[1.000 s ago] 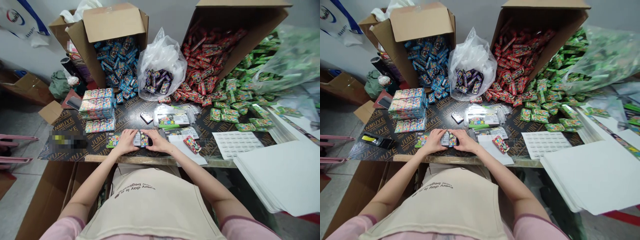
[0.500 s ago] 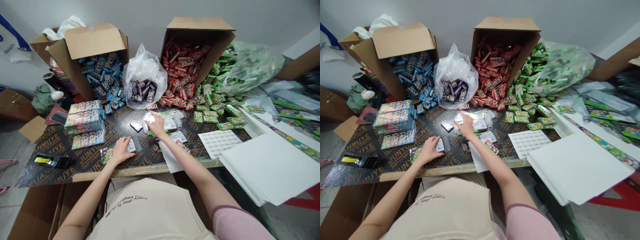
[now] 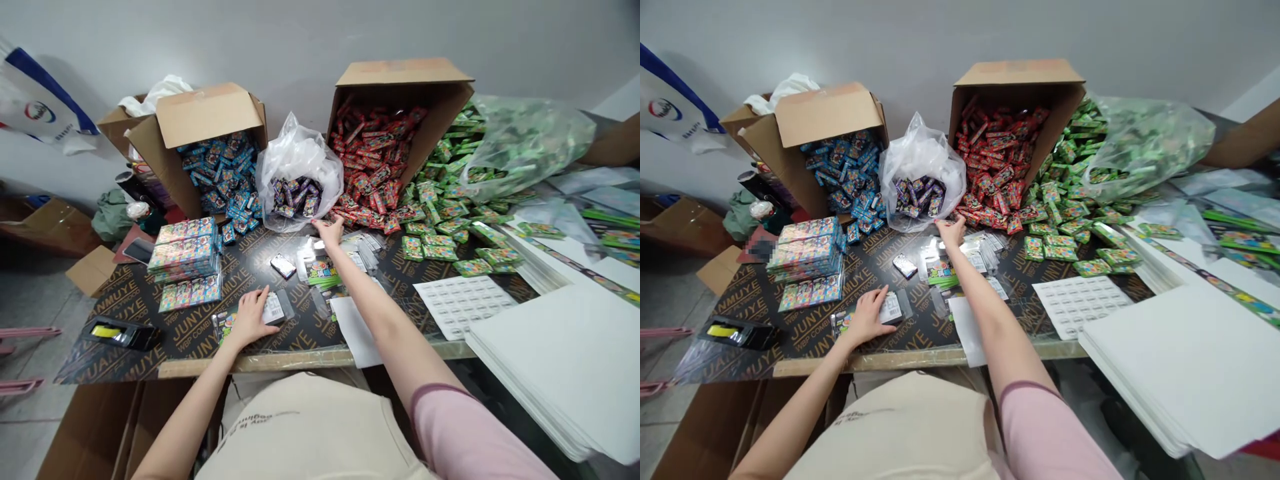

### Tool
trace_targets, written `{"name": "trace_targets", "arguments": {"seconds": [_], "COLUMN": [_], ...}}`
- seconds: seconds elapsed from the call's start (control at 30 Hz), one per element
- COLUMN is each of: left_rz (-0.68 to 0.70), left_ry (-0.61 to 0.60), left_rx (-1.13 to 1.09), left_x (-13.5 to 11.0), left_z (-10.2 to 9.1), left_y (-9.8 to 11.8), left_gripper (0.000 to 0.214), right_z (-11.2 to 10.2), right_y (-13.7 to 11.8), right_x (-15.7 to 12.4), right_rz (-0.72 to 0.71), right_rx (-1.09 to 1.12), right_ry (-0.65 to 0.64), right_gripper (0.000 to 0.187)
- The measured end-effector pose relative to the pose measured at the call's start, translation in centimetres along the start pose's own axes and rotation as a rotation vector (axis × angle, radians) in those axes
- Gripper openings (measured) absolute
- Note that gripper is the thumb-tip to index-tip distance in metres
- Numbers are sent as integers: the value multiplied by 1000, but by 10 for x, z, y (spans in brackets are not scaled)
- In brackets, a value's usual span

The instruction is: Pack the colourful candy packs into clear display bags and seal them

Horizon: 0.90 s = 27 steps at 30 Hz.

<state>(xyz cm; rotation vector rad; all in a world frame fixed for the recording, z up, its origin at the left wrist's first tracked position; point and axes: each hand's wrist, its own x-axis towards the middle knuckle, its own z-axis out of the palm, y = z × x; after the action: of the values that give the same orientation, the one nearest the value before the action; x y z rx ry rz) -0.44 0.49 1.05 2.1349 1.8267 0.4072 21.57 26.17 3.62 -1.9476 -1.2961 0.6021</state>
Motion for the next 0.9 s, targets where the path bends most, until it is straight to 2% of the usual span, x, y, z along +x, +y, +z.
{"name": "trace_targets", "arguments": {"seconds": [0.07,0.13,0.2,0.27,0.37,0.43,0.53,0.67,0.9], "left_rz": [-56,-80,-70,-47,16,61,109,185,229], "left_ry": [17,49,93,130,147,155,166,97,33], "left_rx": [-16,-53,-90,-111,-117,-111,-116,-149,-201], "left_x": [-2,-4,-3,-2,0,0,1,2,5], "left_z": [-6,-13,-18,-23,-30,-34,-41,-51,-55], "left_y": [-4,-6,-5,-1,6,8,5,4,17], "left_gripper": [96,89,86,85,86,86,87,90,87], "right_z": [-16,-34,-52,-68,-84,-89,-93,-99,-101], "right_y": [4,9,15,20,27,32,39,41,43], "right_x": [-13,-41,-78,-117,-155,-165,-164,-162,-159], "right_rz": [-94,-374,-696,-938,-1136,-1161,-1116,-1069,-1096], "right_rx": [53,80,119,89,-8,-22,39,79,68], "right_ry": [39,-1,-182,-355,-459,-495,-534,-457,-768], "right_gripper": [74,76,80,80,74,76,82,80,85]}}
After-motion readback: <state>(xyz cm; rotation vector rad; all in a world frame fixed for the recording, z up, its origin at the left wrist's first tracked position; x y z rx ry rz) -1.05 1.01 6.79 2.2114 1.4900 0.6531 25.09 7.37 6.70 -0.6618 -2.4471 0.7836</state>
